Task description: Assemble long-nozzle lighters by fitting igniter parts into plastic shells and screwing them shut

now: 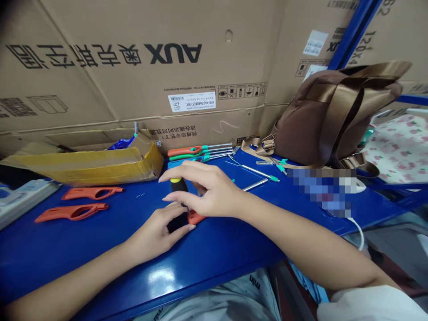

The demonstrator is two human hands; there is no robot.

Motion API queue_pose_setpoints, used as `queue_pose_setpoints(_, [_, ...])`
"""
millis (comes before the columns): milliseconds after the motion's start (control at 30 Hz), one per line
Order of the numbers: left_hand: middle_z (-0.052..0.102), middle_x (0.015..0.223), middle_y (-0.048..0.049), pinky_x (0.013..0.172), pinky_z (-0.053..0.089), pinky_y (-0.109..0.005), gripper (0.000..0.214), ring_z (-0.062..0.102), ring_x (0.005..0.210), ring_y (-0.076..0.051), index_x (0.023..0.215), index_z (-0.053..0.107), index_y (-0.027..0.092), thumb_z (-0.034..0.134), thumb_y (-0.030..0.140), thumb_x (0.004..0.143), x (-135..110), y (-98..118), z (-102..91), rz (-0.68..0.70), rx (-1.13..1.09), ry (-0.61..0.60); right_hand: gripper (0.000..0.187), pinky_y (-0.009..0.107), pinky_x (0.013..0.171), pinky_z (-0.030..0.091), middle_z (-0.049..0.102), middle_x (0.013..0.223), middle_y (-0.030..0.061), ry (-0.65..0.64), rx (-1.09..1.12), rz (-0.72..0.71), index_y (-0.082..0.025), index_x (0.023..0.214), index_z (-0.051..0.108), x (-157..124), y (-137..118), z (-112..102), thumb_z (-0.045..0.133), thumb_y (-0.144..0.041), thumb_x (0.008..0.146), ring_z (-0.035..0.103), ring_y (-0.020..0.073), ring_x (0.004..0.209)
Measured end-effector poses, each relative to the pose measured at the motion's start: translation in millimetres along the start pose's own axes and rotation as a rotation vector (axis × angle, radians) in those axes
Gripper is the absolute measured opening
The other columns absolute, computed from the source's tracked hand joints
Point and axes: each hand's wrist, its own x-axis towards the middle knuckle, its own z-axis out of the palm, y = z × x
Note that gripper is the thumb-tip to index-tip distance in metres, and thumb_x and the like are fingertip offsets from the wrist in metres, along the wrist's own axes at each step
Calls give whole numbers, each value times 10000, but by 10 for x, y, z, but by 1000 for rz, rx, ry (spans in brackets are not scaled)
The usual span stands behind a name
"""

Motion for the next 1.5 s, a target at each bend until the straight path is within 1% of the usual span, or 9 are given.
queue_pose_setpoints(200, [733, 1147, -71, 943, 539, -407, 201, 662, 1056, -249, 1139, 670, 205, 657, 263, 948, 2, 1, 10, -17, 5, -11, 234, 296, 880, 556, 727, 1110, 110, -31, -41, -67, -139, 1164, 691, 22, -30, -46, 534, -232, 1018, 684, 168, 1040])
queue_pose_setpoints(300, [736, 1111, -63, 910, 546, -389, 192, 668, 1014, -239, 1129, 664, 207, 659, 263, 946, 4, -4, 15, -12, 14, -8, 197, 254, 777, 561, 743, 968, 72, -42, 149, -15, -131, 1113, 710, 47, -39, -55, 557, -197, 1008, 680, 124, 847])
queue_pose_setpoints(433, [732, 1140, -65, 939, 536, -397, 237, 669, 1045, -245, 1165, 659, 211, 675, 254, 933, -9, -13, 15, -17, 19, 9, 201, 225, 699, 538, 729, 877, 42, 91, -108, -149, -144, 1004, 738, 17, -4, -47, 753, -312, 894, 637, 112, 738])
queue_pose_setpoints(667, [742, 1091, -38, 890, 533, -359, 150, 669, 991, -222, 1084, 668, 206, 667, 220, 935, 2, 1, 16, -14, 8, -9, 313, 239, 733, 560, 732, 1073, 79, -87, 108, 5, -148, 1302, 626, 11, -41, -28, 465, -218, 1042, 673, 121, 870])
queue_pose_setpoints(800, [746, 1115, -26, 892, 528, -342, 245, 677, 1003, -214, 1160, 661, 233, 691, 197, 920, -3, -24, 31, 17, 22, 40, 247, 229, 671, 539, 744, 905, 38, 59, -200, -146, -168, 1087, 701, -22, 16, -30, 683, -372, 948, 655, 112, 716])
queue_pose_setpoints(900, [754, 1094, -22, 867, 534, -340, 241, 683, 975, -213, 1161, 668, 239, 686, 202, 924, -14, -32, 32, 17, 12, 32, 333, 256, 754, 559, 755, 1006, 74, -5, -334, -258, -153, 1254, 634, -54, 17, -25, 575, -370, 1008, 710, 154, 884])
queue_pose_setpoints(1067, [745, 1038, -39, 826, 541, -343, 145, 683, 937, -218, 1069, 684, 210, 679, 223, 924, -19, -37, 33, -19, 10, 20, 322, 258, 885, 569, 722, 1162, 88, -84, 63, -47, -145, 1331, 580, -34, -42, 32, 486, -202, 1029, 687, 129, 993])
queue_pose_setpoints(1233, [741, 1053, -49, 871, 538, -370, 232, 678, 976, -234, 1151, 678, 218, 686, 231, 919, -22, -42, 34, -12, 41, 31, 281, 252, 800, 571, 747, 1032, 68, -2, -187, -151, -162, 1171, 672, -30, -6, 4, 677, -339, 954, 695, 144, 907])
queue_pose_setpoints(1500, [747, 1058, -18, 860, 538, -321, 188, 689, 950, -198, 1112, 669, 228, 688, 211, 926, -9, -8, 34, -10, 4, 35, 237, 209, 738, 570, 755, 1105, 48, -67, 84, 42, -183, 1205, 676, 1, -31, -21, 598, -223, 985, 694, 113, 857])
